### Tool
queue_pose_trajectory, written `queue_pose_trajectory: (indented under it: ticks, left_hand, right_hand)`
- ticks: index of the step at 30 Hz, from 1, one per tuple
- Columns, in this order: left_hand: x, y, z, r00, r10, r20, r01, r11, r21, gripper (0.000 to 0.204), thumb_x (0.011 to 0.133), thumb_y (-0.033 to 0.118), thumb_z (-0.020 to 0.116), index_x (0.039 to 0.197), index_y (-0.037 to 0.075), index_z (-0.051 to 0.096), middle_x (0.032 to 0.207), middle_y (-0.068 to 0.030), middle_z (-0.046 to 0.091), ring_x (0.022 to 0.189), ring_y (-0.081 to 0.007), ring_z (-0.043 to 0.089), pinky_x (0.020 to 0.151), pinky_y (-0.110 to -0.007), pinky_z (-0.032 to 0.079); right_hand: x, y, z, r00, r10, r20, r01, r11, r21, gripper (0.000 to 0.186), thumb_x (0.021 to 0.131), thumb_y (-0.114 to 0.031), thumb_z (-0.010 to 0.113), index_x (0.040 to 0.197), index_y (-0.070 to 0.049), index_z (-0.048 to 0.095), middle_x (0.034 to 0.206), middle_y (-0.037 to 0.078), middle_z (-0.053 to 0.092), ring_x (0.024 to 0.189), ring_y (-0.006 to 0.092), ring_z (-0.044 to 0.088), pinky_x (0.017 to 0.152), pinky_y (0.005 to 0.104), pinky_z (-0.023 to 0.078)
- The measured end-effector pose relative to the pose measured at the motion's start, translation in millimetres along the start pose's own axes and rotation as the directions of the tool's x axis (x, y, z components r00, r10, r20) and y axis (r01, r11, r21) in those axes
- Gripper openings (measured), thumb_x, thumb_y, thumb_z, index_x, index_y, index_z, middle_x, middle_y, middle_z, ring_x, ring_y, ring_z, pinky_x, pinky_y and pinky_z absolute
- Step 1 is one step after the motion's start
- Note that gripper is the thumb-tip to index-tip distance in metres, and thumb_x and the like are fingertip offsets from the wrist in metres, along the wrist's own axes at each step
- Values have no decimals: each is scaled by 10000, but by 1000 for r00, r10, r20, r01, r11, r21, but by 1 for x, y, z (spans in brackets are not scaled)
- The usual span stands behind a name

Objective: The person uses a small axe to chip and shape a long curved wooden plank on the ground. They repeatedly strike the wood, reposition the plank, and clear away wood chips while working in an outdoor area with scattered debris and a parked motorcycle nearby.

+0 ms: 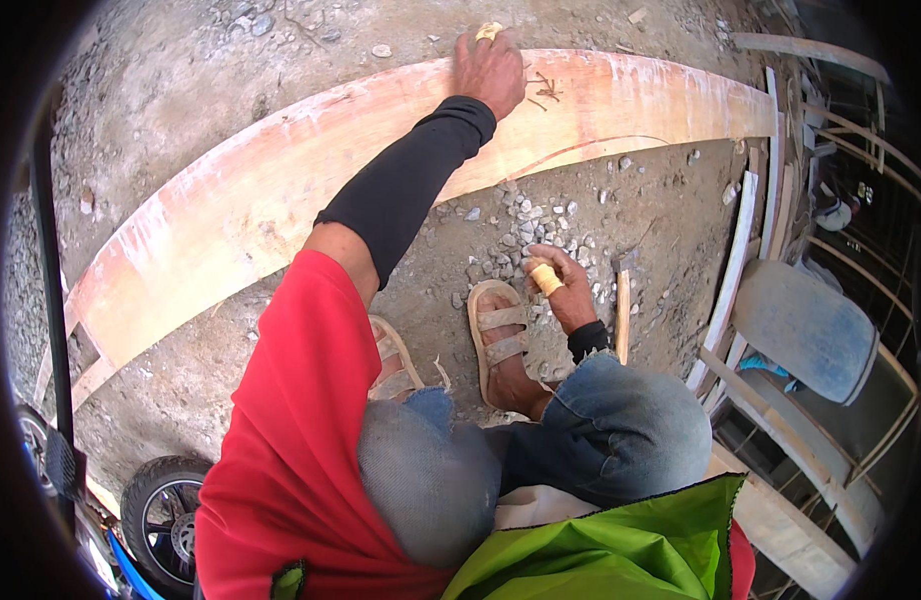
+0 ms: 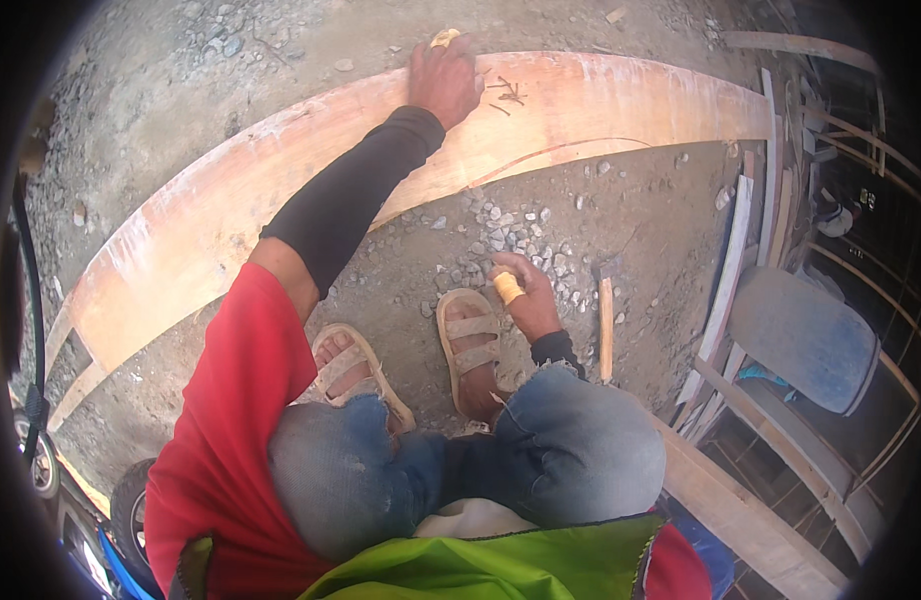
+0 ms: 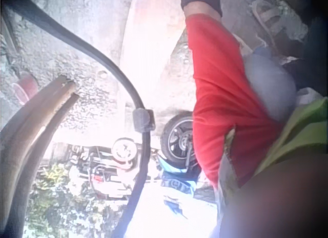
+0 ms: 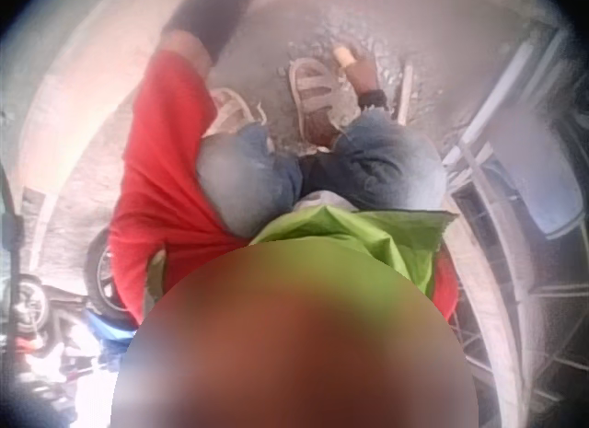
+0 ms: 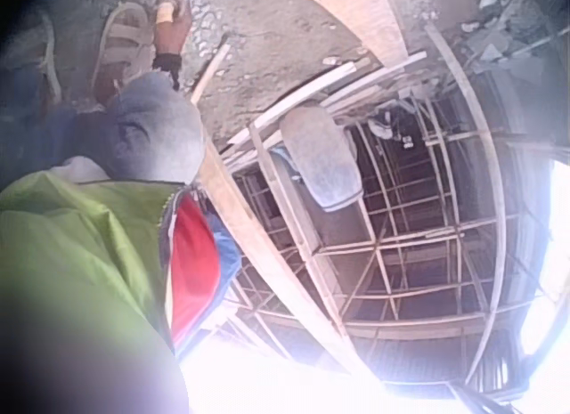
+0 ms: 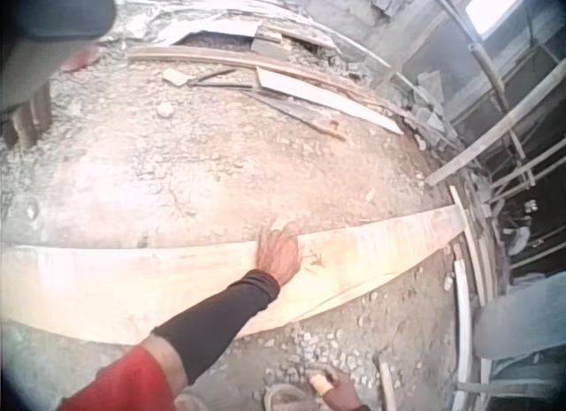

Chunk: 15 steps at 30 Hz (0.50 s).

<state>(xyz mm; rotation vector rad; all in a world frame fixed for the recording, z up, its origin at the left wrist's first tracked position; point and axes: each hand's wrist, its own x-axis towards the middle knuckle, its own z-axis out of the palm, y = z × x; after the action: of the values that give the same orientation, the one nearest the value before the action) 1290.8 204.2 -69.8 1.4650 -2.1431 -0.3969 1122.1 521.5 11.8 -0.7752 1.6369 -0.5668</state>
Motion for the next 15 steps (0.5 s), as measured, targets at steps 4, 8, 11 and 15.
queue_pose_trajectory:
  ticks: [4, 8, 11, 15]
  left_hand:
    - [-54, -38, -79, 980, -75, -187, 27, 969, -246, 160, 935, 218, 681, 1029, 91, 698, 997, -70, 761, 814, -318, 714, 750, -450, 563]
    - [-164, -89, -178, 929, -362, -74, 305, 864, -400, 169, 1005, 212, 676, 1093, 68, 690, 824, -126, 764, 706, -295, 752, 621, -420, 582]
    - [-242, -130, -248, 732, -669, -131, 468, 633, -617, 273, 1034, 201, 688, 1253, 43, 726, 1067, -55, 801, 958, -154, 756, 862, -299, 581]
    - [-318, -157, -293, 481, -813, -327, 485, 558, -674, 424, 1014, 245, 706, 1307, -60, 681, 1094, -109, 775, 932, -176, 728, 779, -310, 581]
  right_hand:
    - [33, 56, -96, 780, -358, -514, -99, 740, -665, 453, 933, -68, 650, 1386, -40, 639, 1231, 168, 716, 1134, 307, 688, 998, 411, 529]
    - [35, 117, -179, 662, -289, -691, -526, 478, -704, 504, 906, -91, 659, 1406, -46, 616, 1261, 200, 693, 1152, 339, 676, 997, 426, 531]
    - [35, 134, -212, 695, -235, -679, -534, 464, -707, 498, 908, -96, 660, 1402, -48, 611, 1248, 203, 694, 1139, 346, 677, 985, 433, 532]
    - [28, 111, -225, 745, -291, -601, -394, 535, -748, 491, 911, -103, 661, 1395, -50, 604, 1230, 206, 696, 1122, 355, 679, 969, 442, 533]
